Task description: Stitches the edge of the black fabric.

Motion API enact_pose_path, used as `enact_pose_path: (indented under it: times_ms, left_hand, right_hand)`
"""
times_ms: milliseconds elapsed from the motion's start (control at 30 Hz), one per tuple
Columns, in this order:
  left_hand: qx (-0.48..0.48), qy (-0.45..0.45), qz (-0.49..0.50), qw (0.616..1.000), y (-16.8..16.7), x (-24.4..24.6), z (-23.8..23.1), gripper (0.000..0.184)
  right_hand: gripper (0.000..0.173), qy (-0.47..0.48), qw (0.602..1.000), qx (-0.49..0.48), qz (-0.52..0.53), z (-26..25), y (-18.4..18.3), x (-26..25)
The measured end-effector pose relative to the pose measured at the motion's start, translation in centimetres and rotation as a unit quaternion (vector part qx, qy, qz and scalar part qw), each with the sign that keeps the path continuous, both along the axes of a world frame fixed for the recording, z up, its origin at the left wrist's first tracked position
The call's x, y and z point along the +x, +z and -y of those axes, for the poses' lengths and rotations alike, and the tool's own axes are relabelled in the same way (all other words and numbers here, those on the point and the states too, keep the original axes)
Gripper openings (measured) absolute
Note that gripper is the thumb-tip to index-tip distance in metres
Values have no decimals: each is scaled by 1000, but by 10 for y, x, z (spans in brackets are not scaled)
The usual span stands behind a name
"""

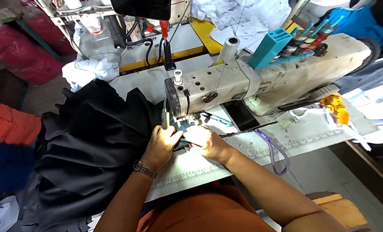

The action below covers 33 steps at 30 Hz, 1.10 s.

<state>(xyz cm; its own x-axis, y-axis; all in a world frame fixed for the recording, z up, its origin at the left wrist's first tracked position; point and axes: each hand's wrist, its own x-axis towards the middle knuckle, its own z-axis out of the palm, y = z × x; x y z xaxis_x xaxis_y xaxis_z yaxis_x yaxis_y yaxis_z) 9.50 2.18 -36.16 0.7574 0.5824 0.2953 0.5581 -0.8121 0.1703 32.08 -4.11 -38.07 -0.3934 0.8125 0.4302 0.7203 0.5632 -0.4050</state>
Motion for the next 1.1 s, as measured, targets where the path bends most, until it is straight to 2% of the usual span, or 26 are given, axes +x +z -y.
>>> enact_pose_path:
  times_ms: [367,500,700,767,900,1000,1100]
  left_hand:
    - [18,17,-17,1000,-4,-1,-4,39]
    - [-5,43,-25,999,-4,2,-8,39]
    - [-4,48,-33,998,-4,2,-8,41]
    - [-2,47,-27,999,-4,2,-8,41]
    - [-10,47,-30,998,-5,2,-7,41]
    - [-10,47,-30,998,-4,1,-8,42]
    - [-13,46,-28,998,-5,2,-8,42]
  right_hand:
    - [26,-52,998,21,14,-4,0,-6]
    - [28,-75,996,10,38,-6,6,-8]
    - [28,-76,997,-10,19,2,6,1]
    - [27,-123,992,3,-8,13,16,12]
    - [29,-235,966,88,-55,37,26,59]
    - [27,-360,923,132,-42,52,35,104]
    - [29,-480,872,98,-24,63,49,137]
